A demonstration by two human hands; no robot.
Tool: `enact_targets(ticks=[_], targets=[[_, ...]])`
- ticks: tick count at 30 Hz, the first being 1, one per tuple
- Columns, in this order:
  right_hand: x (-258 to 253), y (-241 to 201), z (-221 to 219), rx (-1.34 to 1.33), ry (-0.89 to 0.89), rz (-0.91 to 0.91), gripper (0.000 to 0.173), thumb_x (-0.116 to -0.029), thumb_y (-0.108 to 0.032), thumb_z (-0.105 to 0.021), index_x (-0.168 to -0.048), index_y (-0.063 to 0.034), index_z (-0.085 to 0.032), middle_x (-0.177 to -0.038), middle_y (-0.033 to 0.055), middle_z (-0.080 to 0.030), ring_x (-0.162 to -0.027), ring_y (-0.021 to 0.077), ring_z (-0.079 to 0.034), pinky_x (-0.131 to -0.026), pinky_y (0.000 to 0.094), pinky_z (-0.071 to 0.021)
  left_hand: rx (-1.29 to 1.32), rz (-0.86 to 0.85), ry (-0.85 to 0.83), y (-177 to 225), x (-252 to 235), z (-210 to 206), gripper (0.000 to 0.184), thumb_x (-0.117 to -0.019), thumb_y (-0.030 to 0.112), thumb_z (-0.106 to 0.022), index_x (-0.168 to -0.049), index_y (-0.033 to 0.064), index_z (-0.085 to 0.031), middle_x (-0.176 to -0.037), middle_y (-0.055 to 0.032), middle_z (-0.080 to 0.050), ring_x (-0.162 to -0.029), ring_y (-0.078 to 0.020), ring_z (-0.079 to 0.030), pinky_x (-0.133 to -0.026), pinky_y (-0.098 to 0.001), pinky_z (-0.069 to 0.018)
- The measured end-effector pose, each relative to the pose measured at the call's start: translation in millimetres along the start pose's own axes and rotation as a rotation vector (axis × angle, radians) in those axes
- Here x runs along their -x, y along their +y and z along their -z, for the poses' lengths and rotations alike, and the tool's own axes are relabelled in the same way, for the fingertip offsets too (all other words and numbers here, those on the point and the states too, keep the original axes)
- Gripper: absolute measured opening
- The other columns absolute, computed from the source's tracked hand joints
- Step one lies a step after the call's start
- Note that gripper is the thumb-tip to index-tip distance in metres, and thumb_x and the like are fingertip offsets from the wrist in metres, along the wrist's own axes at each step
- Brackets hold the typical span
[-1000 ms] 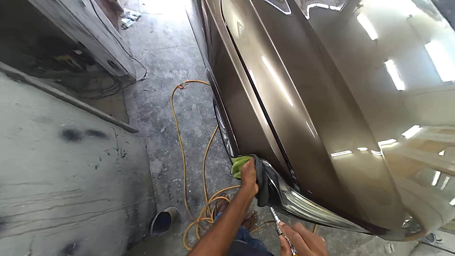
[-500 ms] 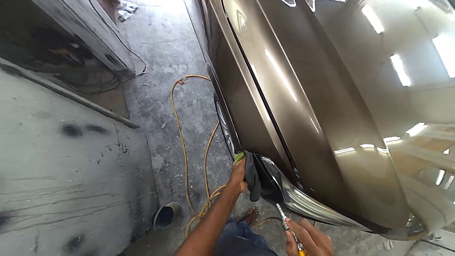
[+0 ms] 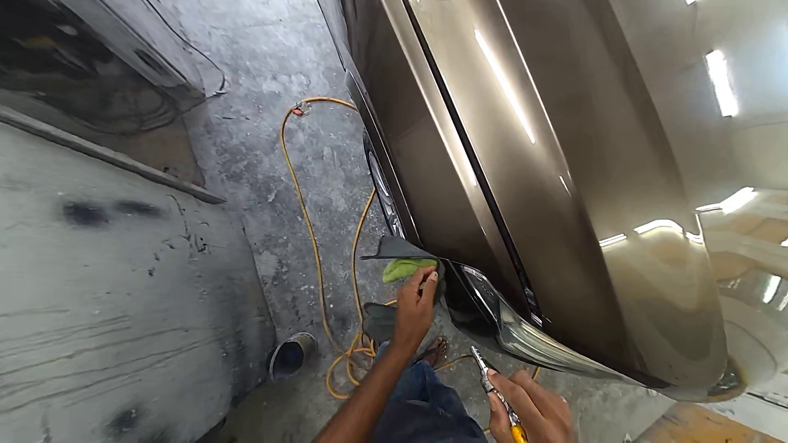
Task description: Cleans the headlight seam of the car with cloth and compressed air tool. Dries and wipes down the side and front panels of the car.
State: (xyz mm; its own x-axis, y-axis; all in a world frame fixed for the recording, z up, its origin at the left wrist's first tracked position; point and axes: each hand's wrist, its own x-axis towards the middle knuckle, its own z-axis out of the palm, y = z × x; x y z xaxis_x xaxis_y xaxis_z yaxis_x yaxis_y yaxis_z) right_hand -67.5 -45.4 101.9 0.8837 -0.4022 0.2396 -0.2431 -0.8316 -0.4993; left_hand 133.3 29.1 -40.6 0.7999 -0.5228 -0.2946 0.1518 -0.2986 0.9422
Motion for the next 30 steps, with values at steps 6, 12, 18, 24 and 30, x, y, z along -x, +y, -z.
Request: enact_targets(ticks=[6, 12, 18, 24, 30], targets=[[-7.2, 3.0, -4.1, 0.007, 0.038, -0.032, 0.025, -0.0986, -0.027, -0.06, -0.11, -0.0099, -0.074, -0.073, 0.0047, -0.059, -0.056, 0.0123, -0.056, -0.047, 0.0244, -0.0462, 0.664, 0.23, -0.052, 8.4, -12.6, 8.3, 0.04, -0.1075, 0.026, -0.036, -0.132, 0.0105, -0.064, -0.115, -0.0089, -0.07, -0.1, -0.0183, -0.067, -0.084, -0.0394, -0.0576], [-7.6, -5.1, -3.4, -0.013, 0.03, -0.043, 0.025, -0.0989, -0.027, -0.06, -0.11, -0.0095, -0.074, -0.072, 0.0049, -0.058, -0.057, 0.0122, -0.055, -0.048, 0.0238, -0.0458, 0.412, -0.024, -0.081, 8.9, -19.3, -39.6, 0.027, -0.1092, 0.023, -0.045, -0.123, 0.0065, -0.062, -0.105, -0.0069, -0.066, -0.088, -0.0154, -0.063, -0.077, -0.0375, -0.0555], [1.9, -7.2, 0.9, -0.043, -0.011, -0.04, 0.025, -0.0999, -0.027, -0.059, -0.11, -0.0107, -0.074, -0.072, 0.0046, -0.059, -0.056, 0.0114, -0.055, -0.047, 0.0236, -0.0454, 0.124, -0.324, -0.337, 4.7, 41.0, -90.7, 0.026, -0.1054, 0.018, -0.049, -0.105, 0.001, -0.069, -0.103, -0.0108, -0.07, -0.096, -0.0158, -0.068, -0.089, -0.0339, -0.0577], [10.8, -4.0, 18.4, -0.075, -0.07, -0.005, 0.025, -0.0998, -0.027, -0.059, -0.11, -0.0096, -0.074, -0.071, 0.0053, -0.057, -0.055, 0.0128, -0.053, -0.047, 0.0247, -0.0445, -0.324, -0.685, -0.154, -14.8, 41.0, -80.5, 0.018, -0.1023, 0.022, -0.059, -0.103, 0.0142, -0.075, -0.11, -0.0119, -0.071, -0.107, -0.0283, -0.068, -0.093, -0.0466, -0.0575], [44.0, 8.0, 32.1, -0.122, -0.115, 0.046, 0.026, -0.1009, -0.028, -0.058, -0.112, -0.0099, -0.074, -0.071, 0.0046, -0.056, -0.054, 0.0129, -0.052, -0.047, 0.0248, -0.0428, -0.501, -0.642, 0.337, -35.2, -46.9, -49.8, 0.045, -0.1033, 0.045, -0.053, -0.113, 0.0046, -0.07, -0.125, -0.0319, -0.058, -0.124, -0.0506, -0.053, -0.108, -0.0664, -0.0386]])
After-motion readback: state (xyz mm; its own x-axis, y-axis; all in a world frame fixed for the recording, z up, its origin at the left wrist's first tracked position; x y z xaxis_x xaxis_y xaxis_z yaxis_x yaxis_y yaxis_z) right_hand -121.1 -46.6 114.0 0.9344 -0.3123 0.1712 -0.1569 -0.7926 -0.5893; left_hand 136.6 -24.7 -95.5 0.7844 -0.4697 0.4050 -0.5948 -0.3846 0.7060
